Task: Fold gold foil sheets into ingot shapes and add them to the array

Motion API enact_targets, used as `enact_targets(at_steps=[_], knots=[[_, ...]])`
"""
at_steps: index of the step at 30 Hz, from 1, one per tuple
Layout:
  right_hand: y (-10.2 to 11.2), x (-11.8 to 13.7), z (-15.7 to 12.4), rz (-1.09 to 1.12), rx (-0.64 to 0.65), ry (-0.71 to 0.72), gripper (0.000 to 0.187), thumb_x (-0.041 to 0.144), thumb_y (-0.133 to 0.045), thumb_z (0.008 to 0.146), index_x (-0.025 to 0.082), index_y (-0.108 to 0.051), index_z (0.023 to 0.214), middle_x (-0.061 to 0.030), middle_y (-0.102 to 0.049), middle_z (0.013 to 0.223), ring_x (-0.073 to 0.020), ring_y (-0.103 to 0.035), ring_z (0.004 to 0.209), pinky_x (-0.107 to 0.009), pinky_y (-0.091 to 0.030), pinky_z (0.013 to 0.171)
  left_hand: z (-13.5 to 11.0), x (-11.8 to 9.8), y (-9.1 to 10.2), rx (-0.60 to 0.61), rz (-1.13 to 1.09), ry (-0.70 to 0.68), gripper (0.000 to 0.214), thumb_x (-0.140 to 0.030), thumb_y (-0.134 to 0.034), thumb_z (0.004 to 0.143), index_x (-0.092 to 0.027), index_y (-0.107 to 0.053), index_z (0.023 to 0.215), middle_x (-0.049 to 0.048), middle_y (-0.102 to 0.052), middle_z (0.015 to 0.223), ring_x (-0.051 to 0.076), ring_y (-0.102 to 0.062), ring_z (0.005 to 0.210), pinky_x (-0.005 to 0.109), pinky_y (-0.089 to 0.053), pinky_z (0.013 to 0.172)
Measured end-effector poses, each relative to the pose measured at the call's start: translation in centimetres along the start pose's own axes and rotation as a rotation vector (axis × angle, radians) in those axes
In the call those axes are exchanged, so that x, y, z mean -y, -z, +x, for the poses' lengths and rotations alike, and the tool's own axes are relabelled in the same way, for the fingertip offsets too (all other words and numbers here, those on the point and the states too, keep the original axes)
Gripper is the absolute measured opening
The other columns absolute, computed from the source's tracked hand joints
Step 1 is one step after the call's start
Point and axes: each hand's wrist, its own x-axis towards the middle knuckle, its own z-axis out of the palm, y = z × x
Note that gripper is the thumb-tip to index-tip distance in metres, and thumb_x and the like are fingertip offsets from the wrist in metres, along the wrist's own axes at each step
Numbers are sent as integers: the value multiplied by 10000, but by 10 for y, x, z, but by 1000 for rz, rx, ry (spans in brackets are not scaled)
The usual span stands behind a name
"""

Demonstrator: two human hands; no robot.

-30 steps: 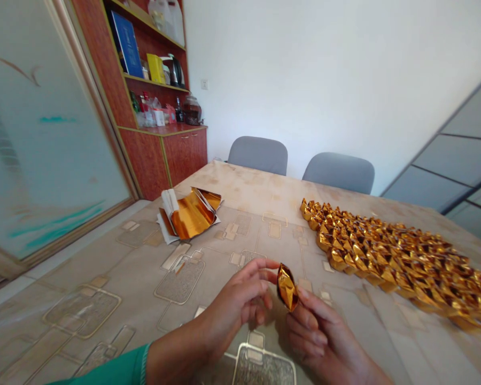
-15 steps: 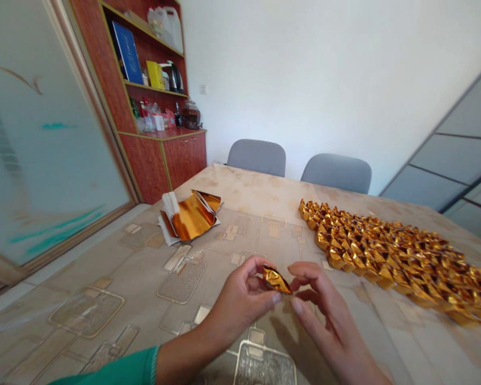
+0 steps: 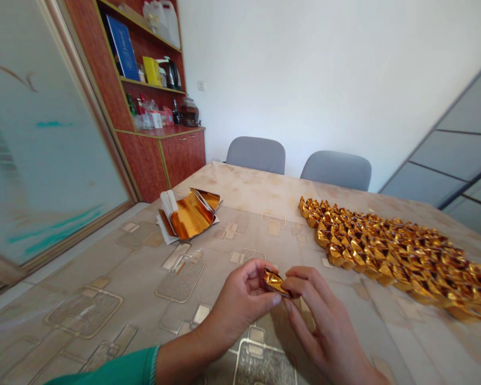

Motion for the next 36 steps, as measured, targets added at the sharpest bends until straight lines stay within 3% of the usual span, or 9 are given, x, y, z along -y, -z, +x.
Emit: enact_targets(at_steps=[7,16,26,32,36], knots=[[-3,-1,-3,-67,52,-55,215,80,-426,896,223,-522,1024,-69,-560,1029,-178,-598,920,-304,-543,798,0,2,0,-13,0,45,385,-126,-790,609,-141,-573,927,34,-676,875,139,-640,803,254,-479,751],[-4,-1,-3,-130,47,-13,258,86,-414,892,222,-532,1076,-81,-572,1033,-200,-590,923,-340,-547,764,-2,-5,-3,-8,-94,85,451,-161,-842,564,-145,-588,936,36,-679,900,147,-645,832,255,-479,777],[-3,-1,0,-51,66,-35,296,84,-415,888,241,-535,1109,-65,-583,1058,-198,-583,962,-336,-531,803,-2,-1,-2,10,-73,49,433,-180,-827,600,-145,-578,953,42,-671,907,154,-636,855,266,-478,792],[2,-4,-1,-2,-24,-33,331,110,-441,896,260,-481,1188,-55,-561,1080,-191,-575,997,-313,-522,831,-3,-4,-2,-71,-15,-1,426,-188,-791,636,-167,-559,993,47,-652,965,168,-628,880,279,-476,793],[-2,-2,1,-14,32,-27,337,72,-426,885,260,-523,1147,-58,-563,1114,-182,-583,1010,-311,-520,852,-2,-2,-3,-32,7,-19,387,-157,-769,637,-169,-573,970,41,-655,940,175,-623,888,288,-473,810]])
